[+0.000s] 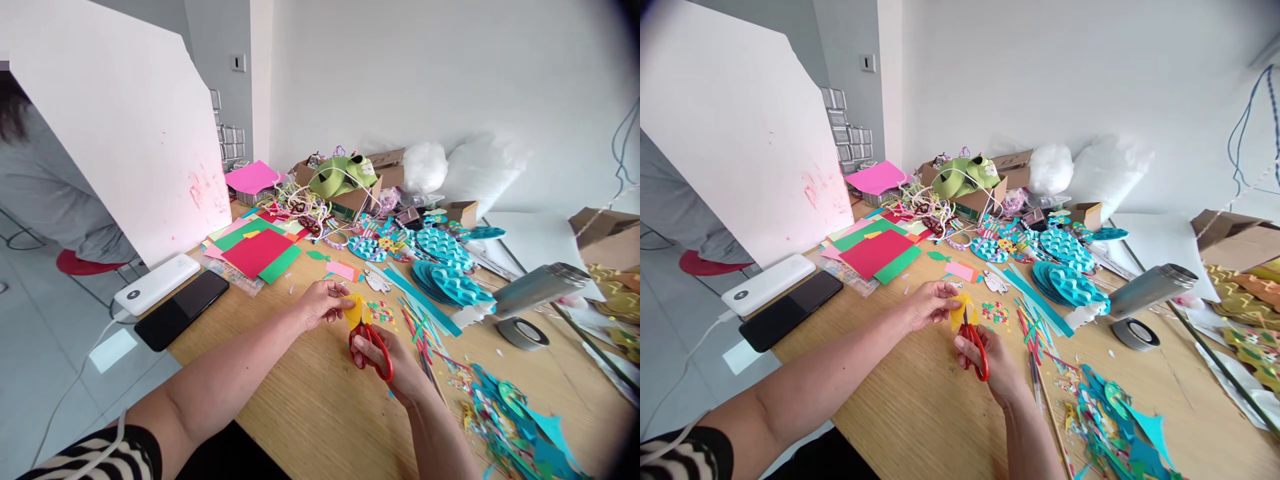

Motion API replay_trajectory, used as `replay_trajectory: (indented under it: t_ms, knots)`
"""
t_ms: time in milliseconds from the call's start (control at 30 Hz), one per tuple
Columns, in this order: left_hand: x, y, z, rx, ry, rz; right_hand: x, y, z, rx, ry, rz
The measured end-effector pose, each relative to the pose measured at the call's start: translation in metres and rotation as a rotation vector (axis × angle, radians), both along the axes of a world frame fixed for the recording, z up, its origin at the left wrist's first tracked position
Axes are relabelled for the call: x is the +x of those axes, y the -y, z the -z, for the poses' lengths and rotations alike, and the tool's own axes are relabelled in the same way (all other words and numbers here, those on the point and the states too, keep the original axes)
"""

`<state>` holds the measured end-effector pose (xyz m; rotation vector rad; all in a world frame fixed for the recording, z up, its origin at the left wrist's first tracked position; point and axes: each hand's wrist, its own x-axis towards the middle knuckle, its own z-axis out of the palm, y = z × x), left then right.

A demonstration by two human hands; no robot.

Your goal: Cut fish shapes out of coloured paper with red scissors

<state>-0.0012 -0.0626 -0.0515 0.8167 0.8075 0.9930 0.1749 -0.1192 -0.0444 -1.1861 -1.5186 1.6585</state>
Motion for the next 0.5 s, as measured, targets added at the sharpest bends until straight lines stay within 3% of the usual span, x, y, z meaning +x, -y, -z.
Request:
replay_trajectory:
  t_ms: [500]
  knots:
    - [-0.0003, 0.0011, -0.0008, 0.039, -0.037, -0.009, -0.0011, -0.0015, 0.0017, -0.040, 0.023, 0.059]
